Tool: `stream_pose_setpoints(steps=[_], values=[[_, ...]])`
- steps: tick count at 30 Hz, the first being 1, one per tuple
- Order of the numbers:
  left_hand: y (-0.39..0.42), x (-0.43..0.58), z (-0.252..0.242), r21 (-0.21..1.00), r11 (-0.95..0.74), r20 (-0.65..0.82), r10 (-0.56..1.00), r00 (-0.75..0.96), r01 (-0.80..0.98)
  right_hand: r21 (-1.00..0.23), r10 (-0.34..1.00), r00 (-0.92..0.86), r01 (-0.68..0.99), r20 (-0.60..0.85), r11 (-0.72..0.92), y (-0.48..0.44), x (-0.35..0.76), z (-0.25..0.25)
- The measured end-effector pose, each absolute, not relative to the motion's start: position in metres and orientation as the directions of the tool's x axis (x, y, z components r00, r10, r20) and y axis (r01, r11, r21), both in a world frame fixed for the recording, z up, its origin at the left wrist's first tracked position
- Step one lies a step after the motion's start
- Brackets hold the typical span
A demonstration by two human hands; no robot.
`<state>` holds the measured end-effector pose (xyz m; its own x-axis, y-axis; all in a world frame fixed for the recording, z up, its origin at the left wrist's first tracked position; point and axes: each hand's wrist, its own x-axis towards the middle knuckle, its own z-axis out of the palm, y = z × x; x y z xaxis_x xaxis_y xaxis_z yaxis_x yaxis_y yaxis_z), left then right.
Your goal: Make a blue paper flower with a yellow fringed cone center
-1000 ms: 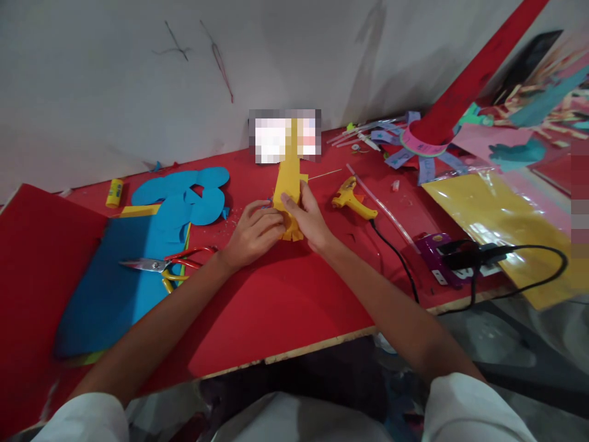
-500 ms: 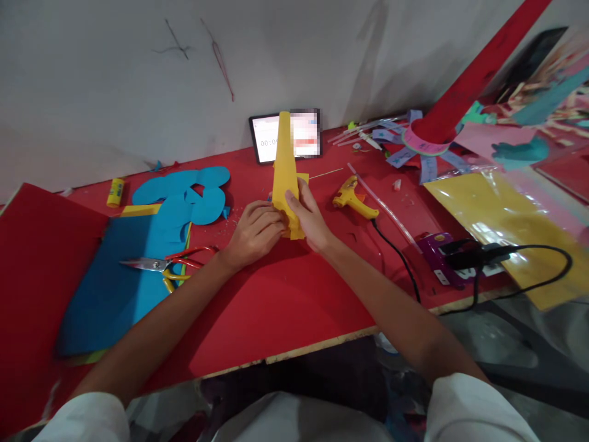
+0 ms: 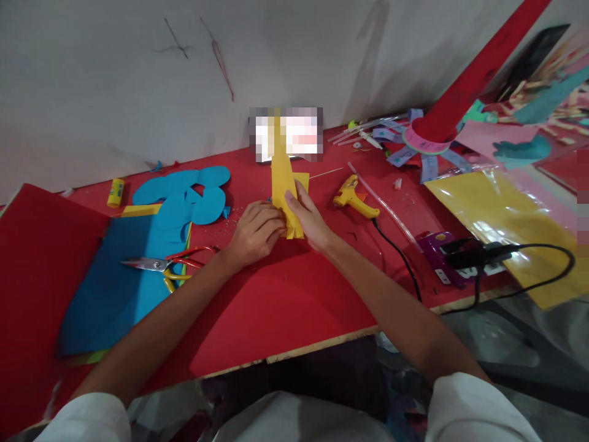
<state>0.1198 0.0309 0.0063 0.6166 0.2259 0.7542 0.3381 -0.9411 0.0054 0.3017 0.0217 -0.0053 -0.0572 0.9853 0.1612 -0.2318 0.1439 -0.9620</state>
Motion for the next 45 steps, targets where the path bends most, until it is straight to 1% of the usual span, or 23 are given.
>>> stream_pose_setpoints(steps=[2, 4, 8, 10, 11, 13, 16, 18, 21, 25, 30, 34, 39, 42, 45], values=[[0.031, 0.12, 0.006, 0.037, -0.939, 0.732, 0.259, 0.63, 0.343, -0.962, 0.987, -0.051, -0.235, 0.155, 0.139, 0.022, 0.302, -0.006], [0.031, 0.121, 0.005, 0.041, -0.934, 0.714, 0.277, 0.643, 0.356, -0.96, 0.988, -0.051, -0.248, 0.147, 0.13, 0.022, 0.301, -0.007], [0.032, 0.119, 0.006, 0.004, -0.938, 0.726, 0.241, 0.644, 0.347, -0.958, 0.989, -0.045, -0.26, 0.14, 0.124, 0.023, 0.3, -0.01], [0.032, 0.117, 0.006, 0.026, -0.953, 0.734, 0.223, 0.642, 0.302, -0.96, 0.988, -0.02, -0.244, 0.151, 0.141, 0.024, 0.3, -0.012], [0.032, 0.115, 0.007, 0.056, -0.956, 0.736, 0.235, 0.635, 0.288, -0.961, 0.986, -0.003, -0.226, 0.164, 0.159, 0.024, 0.3, -0.012], [0.033, 0.112, 0.008, 0.159, -0.936, 0.75, 0.321, 0.579, 0.313, -0.961, 0.976, 0.035, -0.169, 0.217, 0.22, 0.024, 0.301, -0.01], [0.034, 0.114, 0.013, 0.37, -0.849, 0.762, 0.509, 0.4, 0.377, -0.932, 0.934, 0.066, -0.067, 0.352, 0.356, 0.022, 0.301, -0.006], [0.034, 0.119, 0.017, 0.481, -0.803, 0.734, 0.588, 0.339, 0.352, -0.898, 0.898, 0.038, -0.006, 0.439, 0.439, 0.019, 0.299, -0.004], [0.034, 0.126, 0.024, 0.555, -0.755, 0.674, 0.654, 0.344, 0.349, -0.86, 0.866, -0.058, 0.103, 0.497, 0.5, 0.012, 0.295, -0.003], [0.042, 0.123, 0.031, 0.603, -0.687, 0.635, 0.721, 0.276, 0.406, -0.833, 0.855, -0.115, 0.193, 0.505, 0.518, 0.007, 0.29, -0.002], [0.083, 0.095, 0.023, 0.679, -0.661, 0.656, 0.742, 0.141, 0.318, -0.843, 0.871, -0.114, 0.218, 0.478, 0.492, 0.009, 0.292, -0.001], [0.113, 0.075, 0.002, 0.74, -0.606, 0.595, 0.792, 0.136, 0.292, -0.848, 0.873, -0.138, 0.207, 0.468, 0.487, 0.009, 0.292, -0.003], [0.125, 0.073, -0.021, 0.793, -0.569, 0.559, 0.822, 0.114, 0.215, -0.85, 0.874, -0.174, 0.209, 0.453, 0.483, 0.009, 0.291, -0.006], [0.126, 0.073, -0.028, 0.815, -0.536, 0.521, 0.844, 0.127, 0.221, -0.852, 0.874, -0.175, 0.205, 0.452, 0.482, 0.011, 0.292, -0.009], [0.126, 0.071, -0.033, 0.832, -0.492, 0.483, 0.87, 0.102, 0.254, -0.853, 0.878, -0.168, 0.212, 0.448, 0.476, 0.013, 0.294, -0.01]])
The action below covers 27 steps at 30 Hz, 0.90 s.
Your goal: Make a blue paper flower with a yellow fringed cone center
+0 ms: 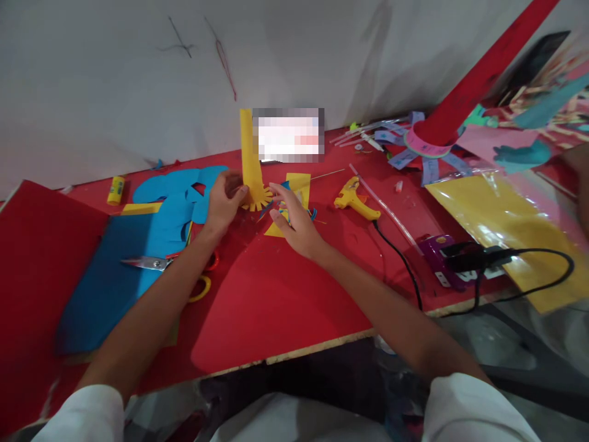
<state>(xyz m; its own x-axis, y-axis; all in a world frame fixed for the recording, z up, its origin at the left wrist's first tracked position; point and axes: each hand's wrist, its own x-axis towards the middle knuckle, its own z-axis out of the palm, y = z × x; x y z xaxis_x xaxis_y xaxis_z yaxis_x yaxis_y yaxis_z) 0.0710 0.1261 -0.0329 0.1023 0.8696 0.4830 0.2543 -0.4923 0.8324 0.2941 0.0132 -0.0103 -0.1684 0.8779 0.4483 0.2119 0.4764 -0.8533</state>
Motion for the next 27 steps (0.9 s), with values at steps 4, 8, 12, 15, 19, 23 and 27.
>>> stream_pose_setpoints(steps=[4, 8, 12, 15, 19, 23, 27], values=[[0.123, 0.07, -0.035, 0.817, -0.464, 0.452, 0.884, 0.119, 0.342, -0.851, 0.88, -0.17, 0.228, 0.444, 0.473, 0.014, 0.295, -0.012], [0.118, 0.073, -0.035, 0.797, -0.432, 0.4, 0.901, 0.167, 0.422, -0.847, 0.878, -0.159, 0.234, 0.452, 0.478, 0.015, 0.295, -0.013], [0.114, 0.074, -0.033, 0.793, -0.373, 0.31, 0.928, 0.208, 0.482, -0.842, 0.878, -0.153, 0.248, 0.454, 0.479, 0.015, 0.295, -0.012], [0.112, 0.073, -0.03, 0.772, -0.364, 0.295, 0.931, 0.213, 0.521, -0.841, 0.876, -0.157, 0.249, 0.455, 0.481, 0.016, 0.295, -0.012], [0.111, 0.072, -0.029, 0.736, -0.352, 0.292, 0.936, 0.199, 0.578, -0.843, 0.88, -0.161, 0.254, 0.447, 0.474, 0.016, 0.296, -0.013], [0.111, 0.07, -0.031, 0.697, -0.326, 0.288, 0.943, 0.166, 0.638, -0.828, 0.867, -0.174, 0.257, 0.467, 0.498, 0.016, 0.296, -0.014], [0.114, 0.065, -0.032, 0.592, -0.338, 0.335, 0.929, 0.158, 0.732, -0.816, 0.857, -0.195, 0.265, 0.477, 0.514, 0.015, 0.296, -0.015]])
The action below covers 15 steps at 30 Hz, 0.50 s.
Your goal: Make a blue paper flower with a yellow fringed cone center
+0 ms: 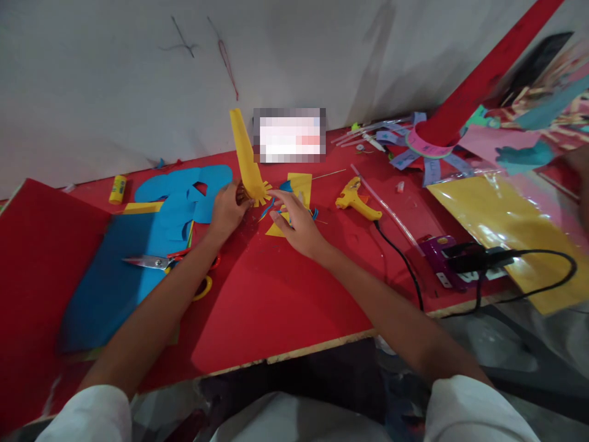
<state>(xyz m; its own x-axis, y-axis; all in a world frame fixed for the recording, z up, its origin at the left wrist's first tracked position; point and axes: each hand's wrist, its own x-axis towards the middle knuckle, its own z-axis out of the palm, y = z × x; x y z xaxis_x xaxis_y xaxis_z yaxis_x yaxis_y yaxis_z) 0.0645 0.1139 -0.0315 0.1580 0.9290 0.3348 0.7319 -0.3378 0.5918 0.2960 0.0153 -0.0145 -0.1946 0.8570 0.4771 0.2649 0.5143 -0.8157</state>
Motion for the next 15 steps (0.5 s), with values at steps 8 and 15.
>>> stream_pose_setpoints(steps=[8, 15], values=[[0.121, 0.063, -0.042, 0.688, -0.37, 0.346, 0.923, 0.166, 0.624, -0.815, 0.864, -0.207, 0.289, 0.459, 0.502, 0.015, 0.296, -0.014], [0.123, 0.063, -0.044, 0.787, -0.349, 0.31, 0.937, 0.164, 0.51, -0.818, 0.867, -0.214, 0.291, 0.45, 0.497, 0.015, 0.296, -0.014]])
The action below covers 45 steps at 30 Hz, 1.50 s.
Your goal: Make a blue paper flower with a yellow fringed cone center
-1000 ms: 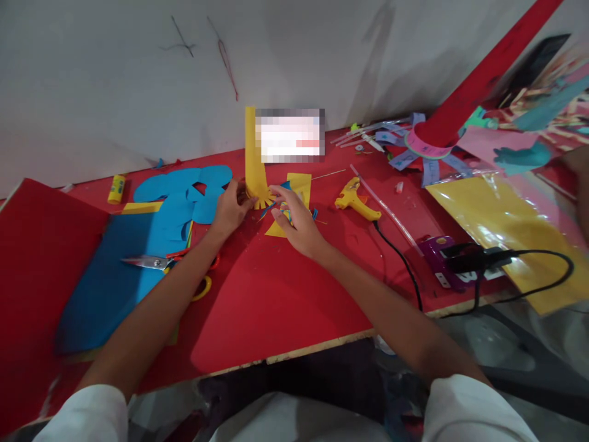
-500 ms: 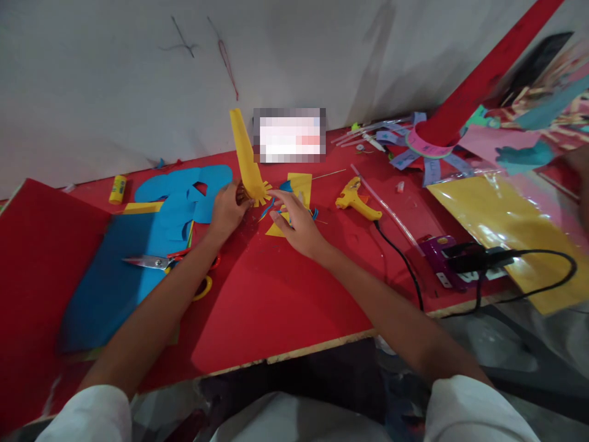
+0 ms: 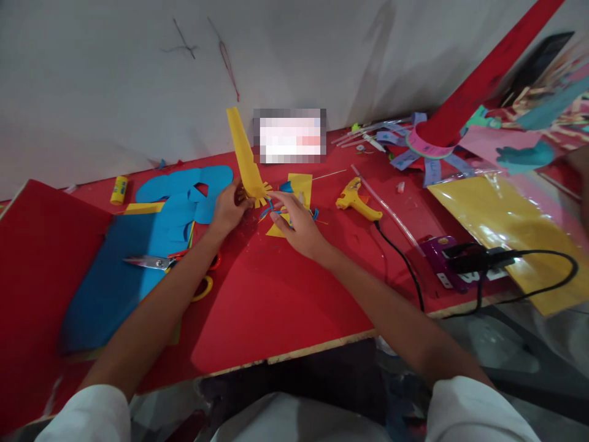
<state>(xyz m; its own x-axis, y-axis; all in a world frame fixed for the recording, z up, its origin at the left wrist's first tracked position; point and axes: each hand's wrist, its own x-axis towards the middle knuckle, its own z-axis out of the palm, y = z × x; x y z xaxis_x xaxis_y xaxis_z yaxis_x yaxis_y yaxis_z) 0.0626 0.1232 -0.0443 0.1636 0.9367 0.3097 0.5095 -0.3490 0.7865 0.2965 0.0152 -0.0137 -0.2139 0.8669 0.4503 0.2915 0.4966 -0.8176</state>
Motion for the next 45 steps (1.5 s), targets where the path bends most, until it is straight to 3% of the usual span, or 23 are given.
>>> stream_pose_setpoints(steps=[9, 17, 31, 38, 45], values=[[0.114, 0.064, -0.027, 0.712, -0.365, 0.367, 0.922, 0.125, 0.6, -0.779, 0.849, -0.216, 0.338, 0.483, 0.529, 0.014, 0.298, -0.01], [0.107, 0.061, -0.02, 0.656, -0.314, 0.418, 0.908, 0.016, 0.686, -0.692, 0.809, -0.328, 0.421, 0.487, 0.587, 0.013, 0.3, -0.011], [0.107, 0.039, -0.015, 0.376, -0.237, 0.288, 0.949, 0.131, 0.896, -0.664, 0.78, -0.341, 0.41, 0.525, 0.626, 0.014, 0.298, -0.013], [0.108, 0.03, -0.004, 0.27, -0.323, 0.189, 0.942, 0.279, 0.907, -0.665, 0.791, -0.369, 0.43, 0.487, 0.61, 0.015, 0.298, -0.012], [0.107, 0.018, 0.006, 0.174, -0.134, 0.175, 0.979, 0.104, 0.975, -0.657, 0.785, -0.387, 0.432, 0.483, 0.617, 0.015, 0.3, -0.014]])
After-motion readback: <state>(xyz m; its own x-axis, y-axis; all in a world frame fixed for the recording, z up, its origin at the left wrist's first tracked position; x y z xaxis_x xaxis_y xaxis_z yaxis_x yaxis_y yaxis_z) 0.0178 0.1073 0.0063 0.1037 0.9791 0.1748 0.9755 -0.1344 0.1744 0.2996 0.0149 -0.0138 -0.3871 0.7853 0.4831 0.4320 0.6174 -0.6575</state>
